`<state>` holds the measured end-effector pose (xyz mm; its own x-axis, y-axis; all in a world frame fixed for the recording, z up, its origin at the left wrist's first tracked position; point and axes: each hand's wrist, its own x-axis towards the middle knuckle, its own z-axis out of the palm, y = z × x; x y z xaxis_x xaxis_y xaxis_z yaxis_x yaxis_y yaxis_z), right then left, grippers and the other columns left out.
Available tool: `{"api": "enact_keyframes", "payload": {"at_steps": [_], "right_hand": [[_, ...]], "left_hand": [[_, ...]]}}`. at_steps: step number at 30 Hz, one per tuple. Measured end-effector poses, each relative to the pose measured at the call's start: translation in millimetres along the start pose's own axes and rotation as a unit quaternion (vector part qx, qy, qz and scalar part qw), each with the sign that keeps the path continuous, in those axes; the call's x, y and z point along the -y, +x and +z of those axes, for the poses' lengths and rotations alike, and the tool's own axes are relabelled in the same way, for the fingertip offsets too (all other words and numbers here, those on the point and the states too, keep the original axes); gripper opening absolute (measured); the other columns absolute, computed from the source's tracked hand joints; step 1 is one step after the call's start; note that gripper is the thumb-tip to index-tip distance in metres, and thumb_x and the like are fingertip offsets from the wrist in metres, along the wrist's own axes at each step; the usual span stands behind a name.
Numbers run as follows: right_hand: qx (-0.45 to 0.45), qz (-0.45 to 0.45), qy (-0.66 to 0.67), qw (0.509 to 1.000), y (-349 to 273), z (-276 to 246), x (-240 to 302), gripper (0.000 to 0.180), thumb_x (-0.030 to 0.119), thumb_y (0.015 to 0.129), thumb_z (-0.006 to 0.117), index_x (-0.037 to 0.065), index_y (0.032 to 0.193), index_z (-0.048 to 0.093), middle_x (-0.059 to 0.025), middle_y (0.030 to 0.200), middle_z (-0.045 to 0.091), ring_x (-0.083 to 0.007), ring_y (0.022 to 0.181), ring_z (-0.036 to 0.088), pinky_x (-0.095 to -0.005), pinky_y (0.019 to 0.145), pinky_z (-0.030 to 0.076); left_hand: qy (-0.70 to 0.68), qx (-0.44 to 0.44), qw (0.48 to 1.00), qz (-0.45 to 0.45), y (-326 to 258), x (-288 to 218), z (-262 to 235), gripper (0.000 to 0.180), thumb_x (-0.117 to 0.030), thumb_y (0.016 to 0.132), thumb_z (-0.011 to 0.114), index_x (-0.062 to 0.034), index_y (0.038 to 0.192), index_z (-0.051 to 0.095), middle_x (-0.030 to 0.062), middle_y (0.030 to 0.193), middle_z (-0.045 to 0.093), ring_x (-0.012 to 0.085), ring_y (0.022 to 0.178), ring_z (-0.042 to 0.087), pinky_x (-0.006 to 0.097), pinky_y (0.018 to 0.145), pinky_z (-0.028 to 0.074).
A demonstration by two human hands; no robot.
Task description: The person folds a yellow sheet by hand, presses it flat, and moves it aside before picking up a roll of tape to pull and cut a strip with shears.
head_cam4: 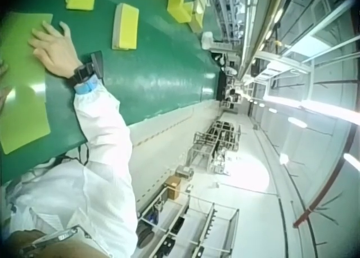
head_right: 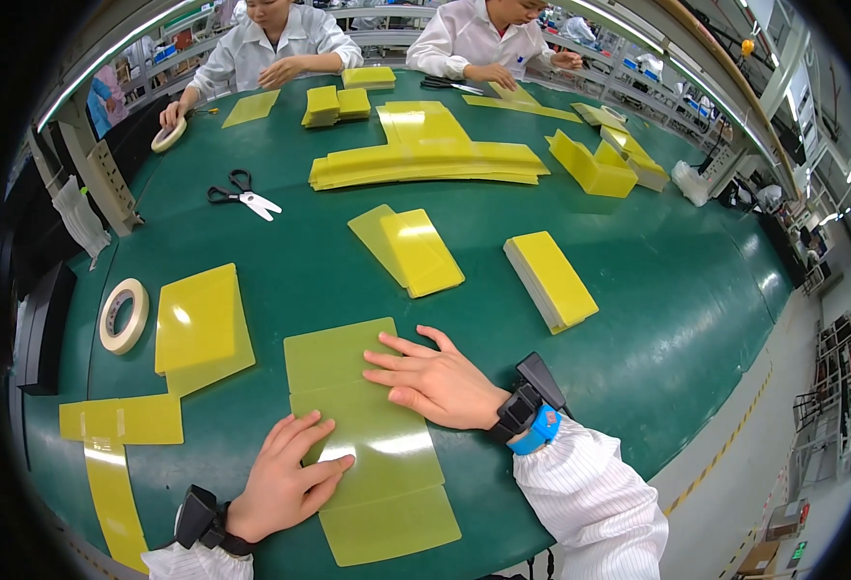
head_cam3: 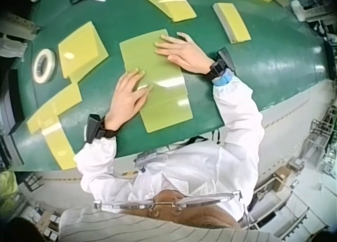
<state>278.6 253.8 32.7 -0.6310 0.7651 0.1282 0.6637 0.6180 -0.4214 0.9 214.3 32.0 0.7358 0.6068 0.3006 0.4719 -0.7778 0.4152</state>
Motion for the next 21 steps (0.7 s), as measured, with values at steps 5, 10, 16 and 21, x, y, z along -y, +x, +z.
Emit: {"api": "enact_keyframes", "payload": {"at_steps": [5, 10, 16, 21], "right_hand": [[-0.014, -0.009, 0.008, 1.000, 0.3, -0.3, -1.2, 0.041, 0.032, 0.098, 0.037, 0.015, 0.133, 0.049, -0.0069, 0.143, 0.041, -0.0275, 0.137, 0.029, -0.0506, 0.110, 0.015], [-0.077, -0.011, 0.054, 0.995, 2.2, -1.3, -1.7, 0.044, 0.034, 0.099, 0.035, 0.016, 0.138, 0.043, -0.0082, 0.145, 0.039, -0.0289, 0.137, 0.028, -0.0489, 0.110, 0.016], [-0.152, 0.010, 0.044, 0.987, 3.2, -3.1, -12.1, 0.039, 0.027, 0.097, 0.041, 0.010, 0.132, 0.048, -0.0114, 0.139, 0.045, -0.0278, 0.132, 0.038, -0.0435, 0.106, 0.025], [-0.286, 0.009, -0.011, 0.958, 5.6, -1.4, -17.9, 0.025, 0.015, 0.092, 0.051, 0.005, 0.114, 0.056, -0.0102, 0.116, 0.060, -0.0286, 0.107, 0.054, -0.0383, 0.093, 0.039]], "left_hand": [[-0.012, -0.013, 1.000, -0.011, 2.0, -2.2, -1.0, 0.022, -0.013, 0.074, 0.070, -0.0176, 0.096, 0.071, 0.0143, 0.118, 0.056, 0.0345, 0.116, 0.049, 0.049, 0.099, 0.037], [-0.032, -0.145, 0.988, -0.037, 0.7, -2.2, -10.0, 0.017, -0.008, 0.075, 0.065, -0.0114, 0.090, 0.070, 0.0137, 0.109, 0.056, 0.0345, 0.106, 0.052, 0.047, 0.095, 0.039], [-0.171, -0.304, 0.916, -0.198, 1.6, 9.6, -14.9, 0.008, 0.000, 0.081, 0.057, -0.0002, 0.083, 0.064, 0.0127, 0.092, 0.056, 0.0267, 0.087, 0.055, 0.034, 0.075, 0.044], [-0.200, -0.386, 0.874, -0.217, 3.1, 28.7, -14.5, 0.011, -0.003, 0.088, 0.053, 0.0024, 0.084, 0.062, 0.0097, 0.086, 0.054, 0.0199, 0.080, 0.053, 0.029, 0.069, 0.041]]}}
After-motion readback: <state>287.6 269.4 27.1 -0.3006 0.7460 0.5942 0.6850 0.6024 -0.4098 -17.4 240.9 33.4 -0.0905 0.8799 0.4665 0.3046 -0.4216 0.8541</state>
